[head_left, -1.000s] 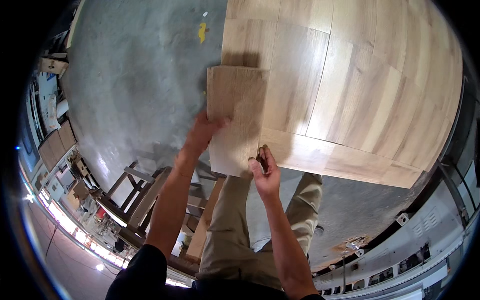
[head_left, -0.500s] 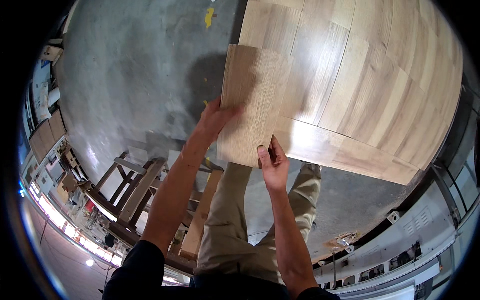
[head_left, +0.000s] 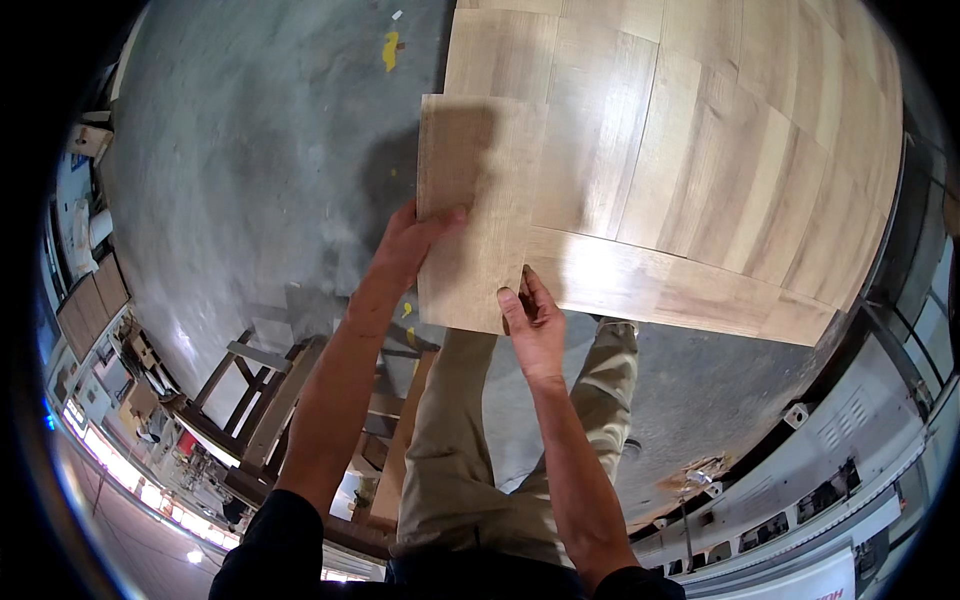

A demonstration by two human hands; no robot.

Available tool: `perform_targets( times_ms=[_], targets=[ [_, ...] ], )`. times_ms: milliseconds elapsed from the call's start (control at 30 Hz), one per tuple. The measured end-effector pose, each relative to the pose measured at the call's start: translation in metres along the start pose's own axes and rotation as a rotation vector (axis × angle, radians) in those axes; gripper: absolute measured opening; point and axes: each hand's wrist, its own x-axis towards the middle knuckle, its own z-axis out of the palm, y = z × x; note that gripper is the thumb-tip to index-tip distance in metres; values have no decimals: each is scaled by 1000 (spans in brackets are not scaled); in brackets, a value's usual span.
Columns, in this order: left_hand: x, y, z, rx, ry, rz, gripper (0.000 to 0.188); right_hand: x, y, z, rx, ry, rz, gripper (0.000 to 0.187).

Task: The person places a wood board into an edge-banding machine, then takes the board and fits it onto a larger wooden panel on the floor.

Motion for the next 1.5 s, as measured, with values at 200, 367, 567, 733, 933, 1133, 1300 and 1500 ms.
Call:
perform_targets(
  times_ms=[200,367,567,733,933,1133,1300,1500],
  targets=[
    [-2,3,0,38,-10,-9,46,1,2,0,13,-4,-19,62],
    [1,-1,-6,32,-17,7,46,-1,-1,2,3,-13,-26,63],
    [-3,7,-1,40,-23,9,47,0,-1,0,1,-17,-38,63],
    [4,0,-5,49,-48,4,52,3,-6,0,7,-47,-112,65],
    [6,11,-9,59,-71,27,49,15,-69,17,-84,-39,-37,72],
    [19,27,-3,-27,-138,32,56,67,-96,31,-262,-27,-262,74],
    [23,22,-8,21,-108,35,56,69,-111,40,-100,-153,-111,66],
    [22,28,-5,70,-93,86,55,79,-97,34,-226,-112,-223,59]
  ],
)
